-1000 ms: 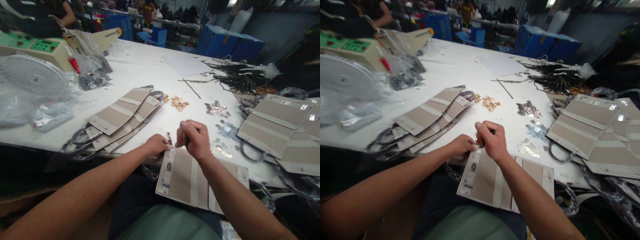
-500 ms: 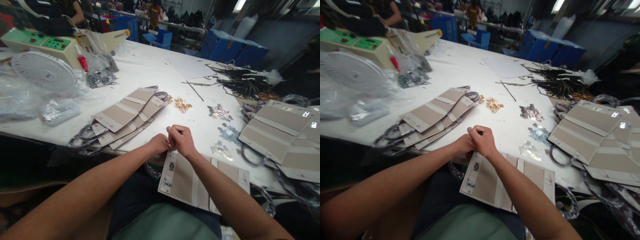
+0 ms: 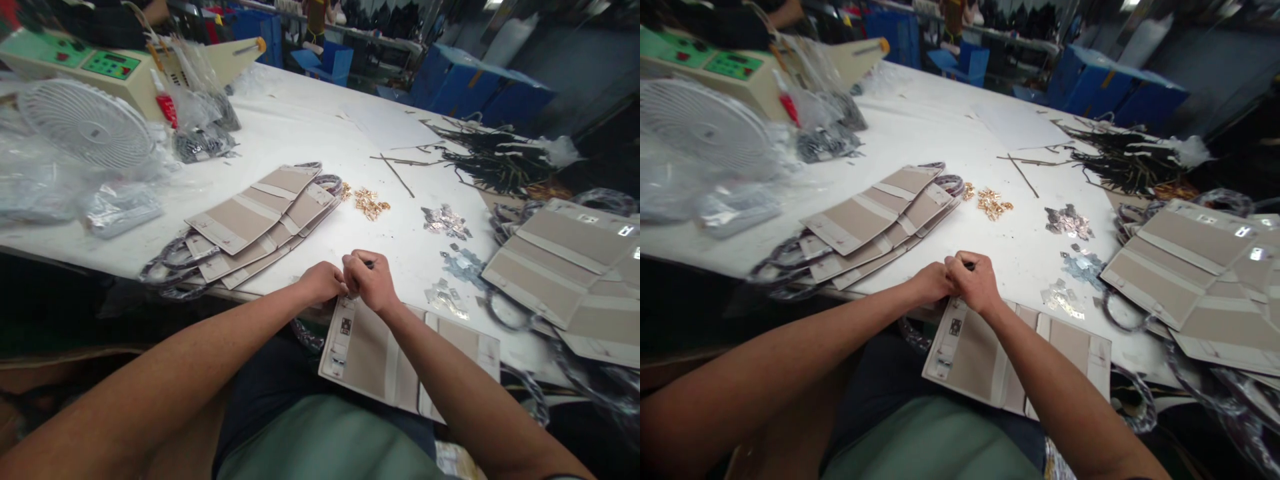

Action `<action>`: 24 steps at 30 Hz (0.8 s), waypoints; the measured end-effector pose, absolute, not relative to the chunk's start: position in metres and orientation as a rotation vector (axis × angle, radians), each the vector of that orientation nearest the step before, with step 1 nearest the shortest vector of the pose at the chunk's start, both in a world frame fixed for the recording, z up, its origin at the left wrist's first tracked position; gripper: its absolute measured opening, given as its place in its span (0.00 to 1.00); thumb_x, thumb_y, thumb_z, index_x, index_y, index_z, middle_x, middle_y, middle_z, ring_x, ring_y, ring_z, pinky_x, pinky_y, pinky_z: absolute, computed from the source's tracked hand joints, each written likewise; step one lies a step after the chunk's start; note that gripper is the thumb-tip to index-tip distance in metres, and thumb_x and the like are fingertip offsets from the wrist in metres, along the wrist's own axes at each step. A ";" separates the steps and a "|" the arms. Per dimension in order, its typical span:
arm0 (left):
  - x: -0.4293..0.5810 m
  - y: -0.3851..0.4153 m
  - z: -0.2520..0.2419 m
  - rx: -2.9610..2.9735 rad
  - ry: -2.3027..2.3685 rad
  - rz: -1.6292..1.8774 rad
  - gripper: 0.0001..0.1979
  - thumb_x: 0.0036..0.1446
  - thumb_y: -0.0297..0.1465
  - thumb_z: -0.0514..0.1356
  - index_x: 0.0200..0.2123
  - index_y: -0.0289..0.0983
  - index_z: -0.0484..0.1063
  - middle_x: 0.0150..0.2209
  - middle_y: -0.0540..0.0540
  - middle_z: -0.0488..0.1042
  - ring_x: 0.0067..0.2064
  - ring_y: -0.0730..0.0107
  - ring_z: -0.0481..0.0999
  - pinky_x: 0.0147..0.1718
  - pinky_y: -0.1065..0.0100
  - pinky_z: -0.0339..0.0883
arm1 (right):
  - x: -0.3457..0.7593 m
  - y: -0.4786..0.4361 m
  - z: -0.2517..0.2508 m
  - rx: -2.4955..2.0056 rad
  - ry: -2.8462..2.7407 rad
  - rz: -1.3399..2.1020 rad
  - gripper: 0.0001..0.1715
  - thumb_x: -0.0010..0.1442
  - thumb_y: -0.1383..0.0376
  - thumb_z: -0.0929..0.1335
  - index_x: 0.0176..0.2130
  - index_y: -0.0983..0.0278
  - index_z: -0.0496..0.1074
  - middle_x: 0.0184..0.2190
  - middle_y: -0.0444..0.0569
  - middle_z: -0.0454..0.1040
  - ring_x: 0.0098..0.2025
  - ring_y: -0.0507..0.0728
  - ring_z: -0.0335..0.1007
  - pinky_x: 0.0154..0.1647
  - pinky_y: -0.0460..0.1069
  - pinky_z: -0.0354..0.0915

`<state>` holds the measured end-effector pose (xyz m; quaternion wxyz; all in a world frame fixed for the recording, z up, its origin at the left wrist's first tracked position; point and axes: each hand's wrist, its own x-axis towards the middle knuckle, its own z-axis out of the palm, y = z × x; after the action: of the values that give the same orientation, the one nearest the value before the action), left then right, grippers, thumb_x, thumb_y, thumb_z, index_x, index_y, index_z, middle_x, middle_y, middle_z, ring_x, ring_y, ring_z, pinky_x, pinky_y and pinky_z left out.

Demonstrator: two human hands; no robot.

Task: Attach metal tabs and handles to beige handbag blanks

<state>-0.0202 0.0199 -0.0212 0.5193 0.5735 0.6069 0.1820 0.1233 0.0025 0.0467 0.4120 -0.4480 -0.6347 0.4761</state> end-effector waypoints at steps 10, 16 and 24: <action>-0.021 0.007 -0.004 1.363 1.419 0.457 0.03 0.52 0.29 0.68 0.28 0.35 0.80 0.19 0.53 0.72 0.20 0.74 0.70 0.21 0.73 0.62 | 0.136 -0.008 0.049 -0.938 -1.384 1.190 0.30 0.65 0.49 0.70 0.18 0.58 0.61 0.13 0.40 0.61 0.17 0.51 0.55 0.21 0.49 0.55; -0.021 0.006 -0.004 1.338 1.436 0.473 0.05 0.51 0.28 0.69 0.24 0.35 0.79 0.16 0.54 0.69 0.20 0.75 0.68 0.21 0.73 0.61 | 0.129 -0.007 0.047 -0.957 -1.468 1.198 0.30 0.66 0.50 0.69 0.17 0.58 0.62 0.14 0.42 0.63 0.19 0.52 0.57 0.22 0.49 0.55; -0.021 0.007 -0.008 1.301 1.421 0.474 0.03 0.52 0.29 0.69 0.30 0.35 0.81 0.20 0.53 0.74 0.21 0.75 0.71 0.22 0.73 0.64 | 0.138 -0.009 0.052 -0.909 -1.332 1.218 0.28 0.66 0.51 0.69 0.19 0.58 0.61 0.15 0.41 0.62 0.18 0.52 0.56 0.22 0.50 0.56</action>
<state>-0.0211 0.0071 -0.0077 0.5471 0.5489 0.5994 0.2001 0.1381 -0.0089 0.0517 0.5314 -0.3809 -0.5583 0.5107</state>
